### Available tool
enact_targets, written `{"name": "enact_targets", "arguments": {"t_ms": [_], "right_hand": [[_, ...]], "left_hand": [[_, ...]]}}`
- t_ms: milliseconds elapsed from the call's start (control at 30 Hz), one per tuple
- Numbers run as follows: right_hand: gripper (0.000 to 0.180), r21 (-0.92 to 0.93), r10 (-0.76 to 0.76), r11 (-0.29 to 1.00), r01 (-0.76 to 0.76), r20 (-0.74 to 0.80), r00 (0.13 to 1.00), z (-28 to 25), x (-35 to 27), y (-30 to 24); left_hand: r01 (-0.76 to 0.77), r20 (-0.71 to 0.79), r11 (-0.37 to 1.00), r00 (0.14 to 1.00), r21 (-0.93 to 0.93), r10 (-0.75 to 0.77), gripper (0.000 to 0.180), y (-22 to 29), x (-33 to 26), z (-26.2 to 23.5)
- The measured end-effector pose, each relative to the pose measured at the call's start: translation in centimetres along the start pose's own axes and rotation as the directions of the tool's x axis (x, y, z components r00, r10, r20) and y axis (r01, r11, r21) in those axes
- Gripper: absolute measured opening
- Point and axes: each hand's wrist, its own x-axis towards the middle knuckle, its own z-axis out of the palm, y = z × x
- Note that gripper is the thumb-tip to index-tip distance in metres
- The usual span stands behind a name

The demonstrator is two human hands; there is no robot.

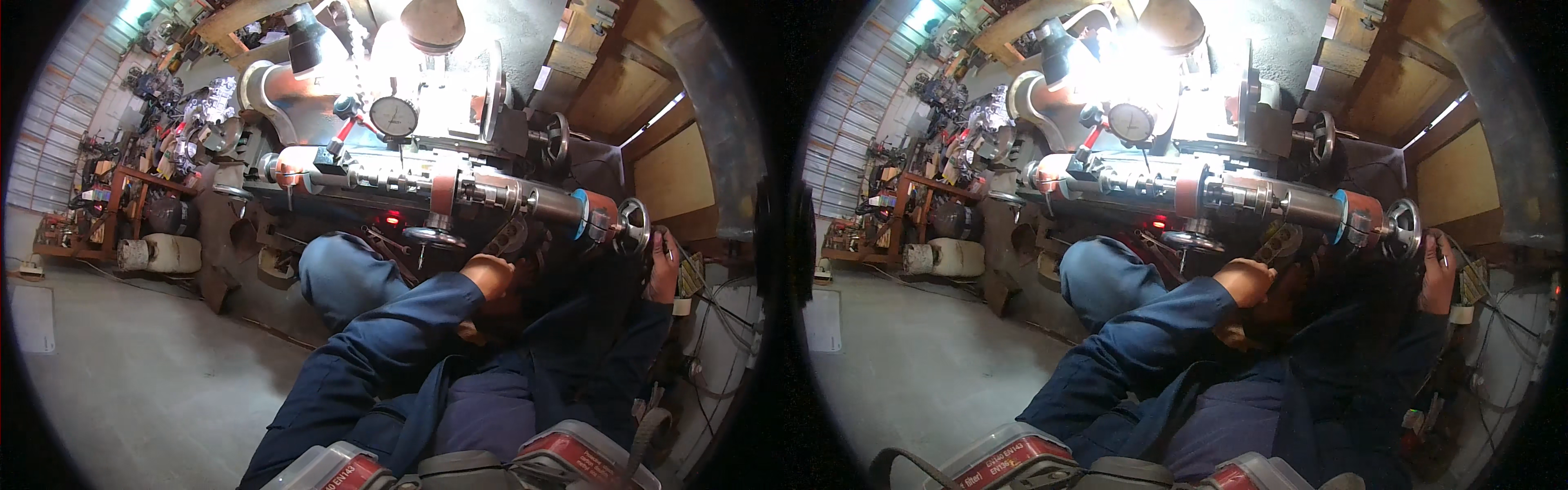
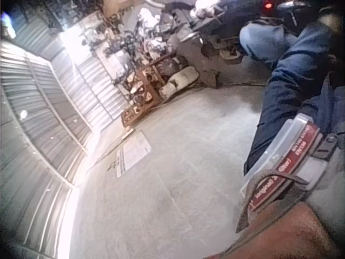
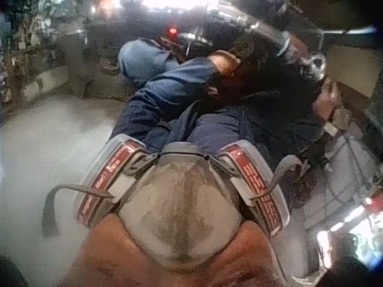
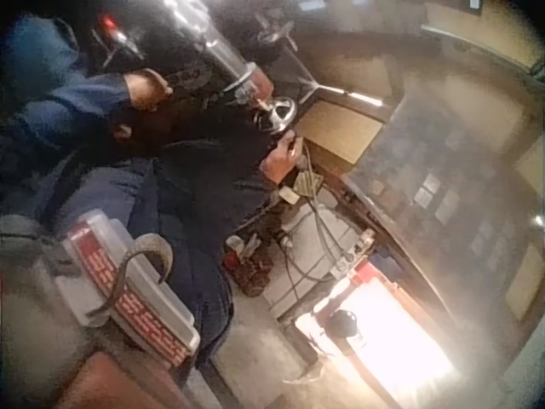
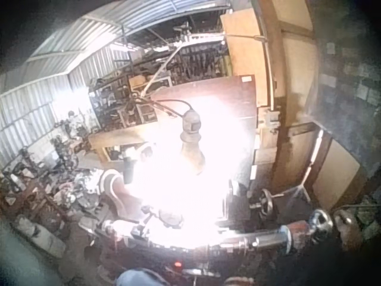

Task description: The person uses a dial indicator to measure the alignment or runout of a rotating engine component mounted on a lathe-like repair station. They turn a handwheel to rotate the part while observing the gauge and making fine adjustments to the equipment.

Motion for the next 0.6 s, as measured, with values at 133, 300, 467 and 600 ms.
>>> {"name": "enact_targets", "arguments": {"t_ms": [133,300,467,600], "right_hand": [[0.039,-0.012,0.05,0.999,-0.053,-0.17,0.984,1.2,1.1,-0.4],[0.044,0.099,0.134,0.987,-0.129,-0.041,0.99,0.3,3.3,0.8],[0.048,-0.124,0.05,0.991,-0.053,-0.021,0.999,0.2,5.7,2.1],[0.045,-0.163,0.058,0.986,-0.044,0.08,0.995,0.2,6.9,3.5]], "left_hand": [[0.012,-0.052,1.0,0.999,-0.012,-0.012,0.042,-0.1,-0.1,0.4],[0.009,-0.074,1.0,0.997,0.011,-0.008,0.042,0.1,-0.3,0.3],[0.038,-0.049,0.999,0.998,-0.004,-0.038,0.043,-0.1,-0.7,0.2],[0.069,-0.008,0.998,0.998,-0.014,-0.069,0.043,0.0,-0.6,-0.1]]}}
